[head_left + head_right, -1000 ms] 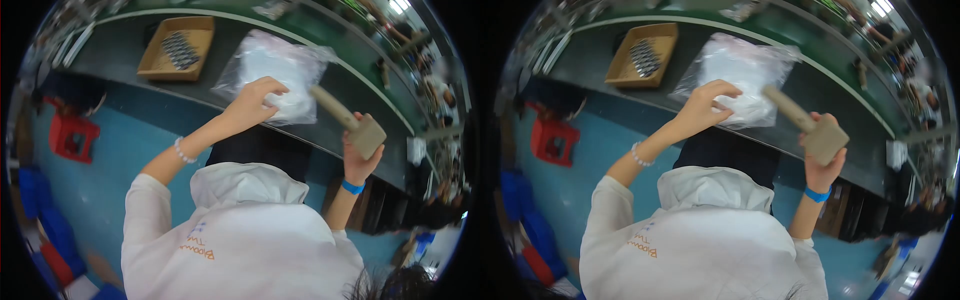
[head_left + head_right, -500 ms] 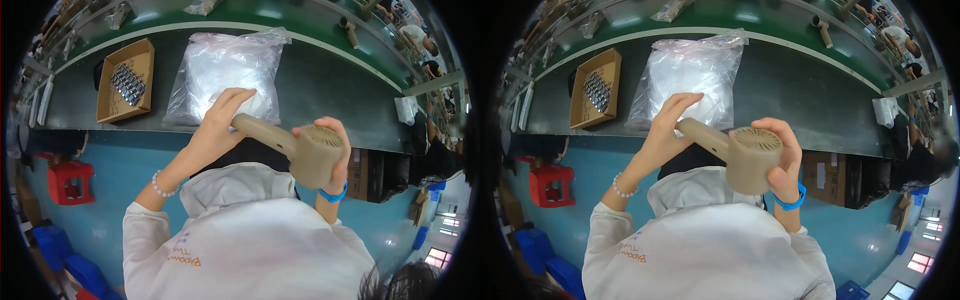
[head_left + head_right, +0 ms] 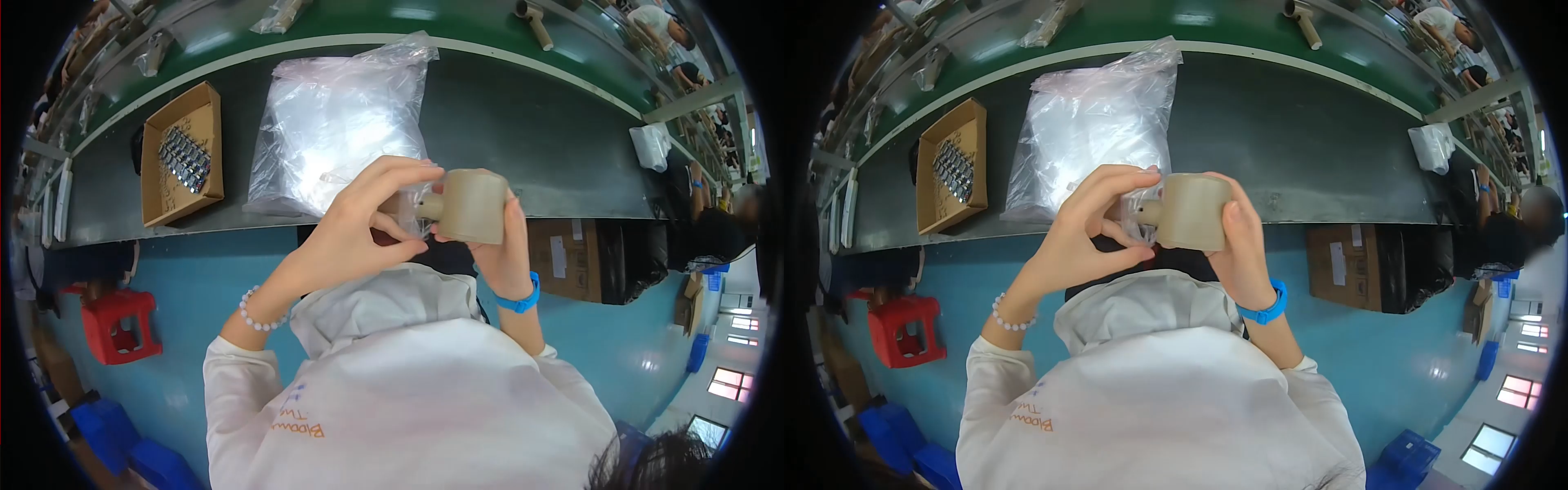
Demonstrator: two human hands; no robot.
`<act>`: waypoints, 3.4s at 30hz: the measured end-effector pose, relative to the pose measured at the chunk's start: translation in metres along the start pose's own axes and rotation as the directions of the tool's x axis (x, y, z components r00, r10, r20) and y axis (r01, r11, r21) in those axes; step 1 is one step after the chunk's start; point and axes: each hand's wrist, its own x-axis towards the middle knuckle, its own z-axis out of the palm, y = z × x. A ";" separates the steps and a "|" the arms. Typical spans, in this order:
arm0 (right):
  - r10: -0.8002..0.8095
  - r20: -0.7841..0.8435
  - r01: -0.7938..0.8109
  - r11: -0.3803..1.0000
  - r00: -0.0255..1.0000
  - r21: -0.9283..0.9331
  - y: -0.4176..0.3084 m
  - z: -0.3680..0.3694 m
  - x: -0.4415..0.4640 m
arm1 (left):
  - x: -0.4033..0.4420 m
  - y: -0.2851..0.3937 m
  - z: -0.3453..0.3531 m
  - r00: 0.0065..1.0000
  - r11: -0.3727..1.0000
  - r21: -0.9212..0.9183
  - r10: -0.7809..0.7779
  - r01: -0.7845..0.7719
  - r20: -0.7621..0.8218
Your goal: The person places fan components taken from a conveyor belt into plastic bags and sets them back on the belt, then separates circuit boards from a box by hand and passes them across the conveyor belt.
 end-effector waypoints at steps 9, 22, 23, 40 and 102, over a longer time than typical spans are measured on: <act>-0.129 -0.019 0.116 0.939 0.991 -0.323 0.004 0.013 0.011 | 0.005 -0.004 0.002 0.987 0.990 -0.019 0.138 -0.140 -0.082; -0.524 -0.136 0.183 0.511 0.841 -0.840 -0.022 0.073 0.034 | 0.027 0.018 -0.028 0.858 0.794 0.344 0.509 -0.501 0.071; -0.523 -0.114 0.157 0.446 0.845 -0.881 -0.025 0.074 0.038 | 0.028 0.024 -0.030 0.854 0.771 0.393 0.513 -0.502 0.085; -0.231 0.434 0.420 0.808 0.871 -0.412 -0.044 0.019 0.109 | 0.060 -0.012 -0.062 0.986 0.750 -0.651 0.012 -0.118 -0.165; -0.435 -0.254 0.130 0.679 0.864 -0.723 -0.044 -0.108 0.253 | -0.021 -0.039 -0.043 0.815 0.759 0.514 -0.038 0.400 -0.578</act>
